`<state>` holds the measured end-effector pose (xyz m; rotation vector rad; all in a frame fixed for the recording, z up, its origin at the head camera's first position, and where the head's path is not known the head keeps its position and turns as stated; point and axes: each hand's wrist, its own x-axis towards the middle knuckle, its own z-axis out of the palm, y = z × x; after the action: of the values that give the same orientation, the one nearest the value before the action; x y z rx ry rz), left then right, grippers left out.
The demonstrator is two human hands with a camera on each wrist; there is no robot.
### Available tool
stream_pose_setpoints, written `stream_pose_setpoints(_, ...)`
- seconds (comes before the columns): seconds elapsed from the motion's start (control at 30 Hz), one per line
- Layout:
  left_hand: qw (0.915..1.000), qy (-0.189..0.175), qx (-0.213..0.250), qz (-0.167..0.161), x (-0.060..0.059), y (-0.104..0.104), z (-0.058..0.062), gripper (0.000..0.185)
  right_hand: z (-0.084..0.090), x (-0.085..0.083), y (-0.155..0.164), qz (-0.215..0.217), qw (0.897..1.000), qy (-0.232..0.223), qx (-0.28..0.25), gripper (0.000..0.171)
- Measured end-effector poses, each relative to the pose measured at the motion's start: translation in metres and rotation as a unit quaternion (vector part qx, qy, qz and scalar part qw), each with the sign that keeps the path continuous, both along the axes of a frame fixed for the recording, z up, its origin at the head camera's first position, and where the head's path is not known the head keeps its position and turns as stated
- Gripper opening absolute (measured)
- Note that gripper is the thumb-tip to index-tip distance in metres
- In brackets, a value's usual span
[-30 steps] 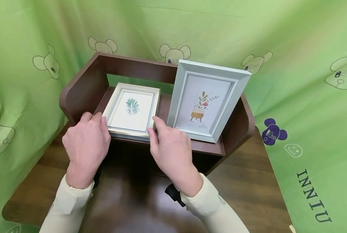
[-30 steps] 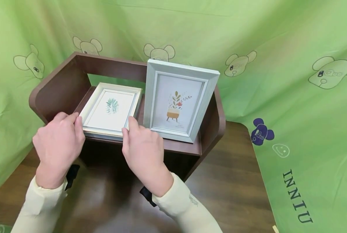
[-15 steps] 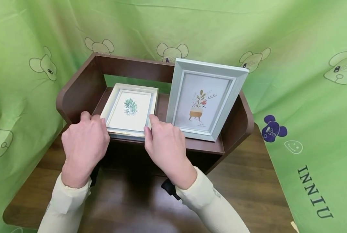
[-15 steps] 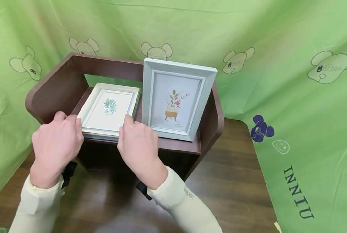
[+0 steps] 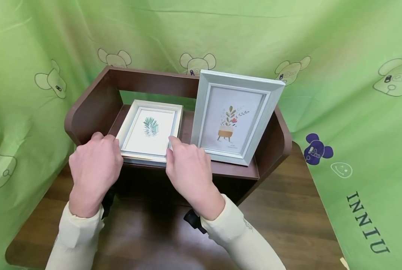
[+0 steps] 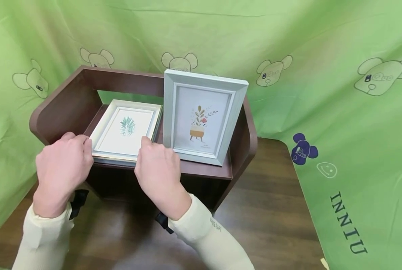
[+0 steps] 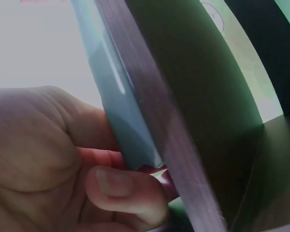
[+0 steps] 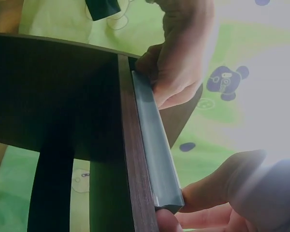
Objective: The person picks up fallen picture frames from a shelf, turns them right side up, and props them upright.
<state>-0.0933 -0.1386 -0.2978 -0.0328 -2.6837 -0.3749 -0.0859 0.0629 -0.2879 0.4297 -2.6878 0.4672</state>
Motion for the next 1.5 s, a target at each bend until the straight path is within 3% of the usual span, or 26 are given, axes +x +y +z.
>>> stream_pose_setpoints(0.1, 0.9999, 0.005, 0.011, 0.003, 0.002, -0.002, -0.003, 0.026, -0.002, 0.001, 0.0, 0.012, 1.0, 0.012, -0.009, 0.024)
stream_pose_setpoints(0.37, 0.997, 0.071, 0.029, -0.011, 0.001, 0.0, -0.006, 0.027, -0.005, 0.004, 0.005, 0.021, 0.997, 0.053, -0.055, 0.025)
stream_pose_setpoints(0.83, 0.9926, 0.106, 0.058, -0.017, 0.007, 0.0, -0.014, 0.018, -0.011, 0.011, 0.006, 0.022, 0.989, 0.106, -0.098, 0.025)
stream_pose_setpoints(1.13, 0.9868, 0.145, 0.072, -0.01, 0.014, -0.001, -0.022, 0.022, -0.017, 0.013, 0.006, 0.036, 0.981, 0.142, -0.125, 0.024)
stream_pose_setpoints(1.5, 0.9855, 0.143, 0.091, 0.001, 0.016, -0.004, -0.027, 0.025, -0.022, 0.01, 0.003, 0.056, 0.973, 0.18, -0.131, 0.024)
